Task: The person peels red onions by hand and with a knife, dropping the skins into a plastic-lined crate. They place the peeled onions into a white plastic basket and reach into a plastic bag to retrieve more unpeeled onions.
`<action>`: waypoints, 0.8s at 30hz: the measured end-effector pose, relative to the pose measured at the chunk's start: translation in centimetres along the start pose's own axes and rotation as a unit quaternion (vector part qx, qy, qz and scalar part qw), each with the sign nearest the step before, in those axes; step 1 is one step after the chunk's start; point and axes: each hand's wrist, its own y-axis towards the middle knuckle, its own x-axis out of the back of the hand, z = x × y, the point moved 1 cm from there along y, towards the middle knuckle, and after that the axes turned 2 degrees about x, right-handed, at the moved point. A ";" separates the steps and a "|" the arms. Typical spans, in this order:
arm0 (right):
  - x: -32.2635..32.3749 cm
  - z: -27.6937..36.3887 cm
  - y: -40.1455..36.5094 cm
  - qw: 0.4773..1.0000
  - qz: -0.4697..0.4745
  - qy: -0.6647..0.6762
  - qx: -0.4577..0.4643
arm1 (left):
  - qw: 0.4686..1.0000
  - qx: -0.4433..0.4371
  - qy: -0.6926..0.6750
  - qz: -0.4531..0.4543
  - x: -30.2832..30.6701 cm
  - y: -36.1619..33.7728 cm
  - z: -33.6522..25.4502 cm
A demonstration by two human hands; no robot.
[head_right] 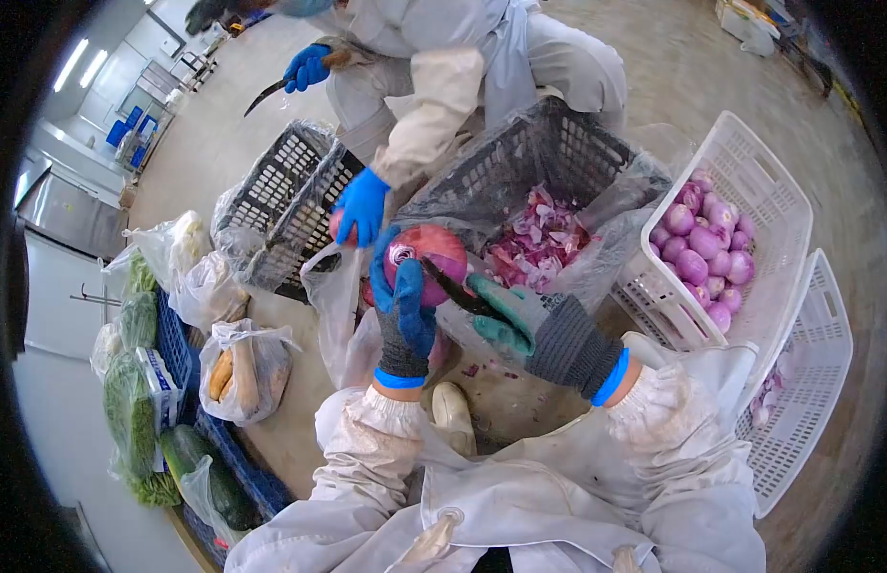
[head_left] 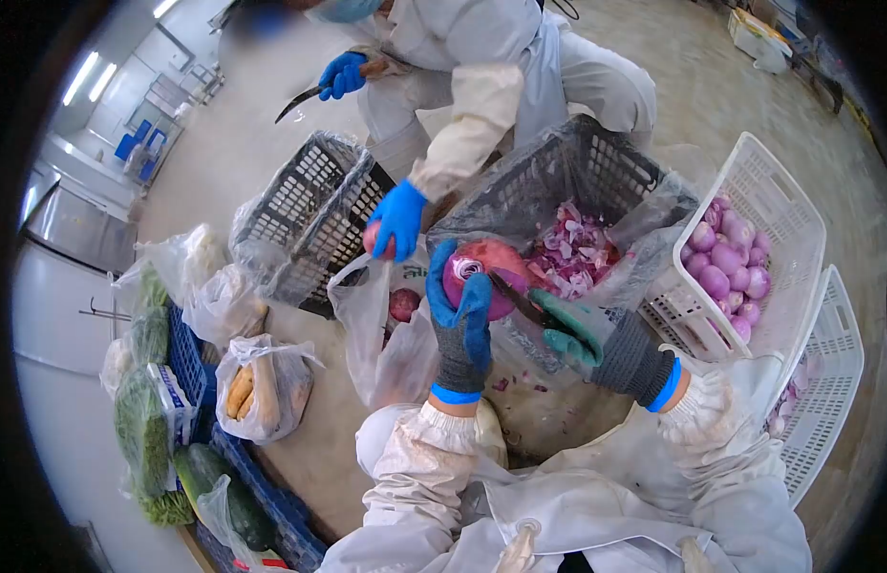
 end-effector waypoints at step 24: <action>-0.3 0.4 -0.3 0.999 -0.001 -0.024 -0.035 | 0.997 -0.041 0.050 -0.047 -0.5 -0.3 -0.3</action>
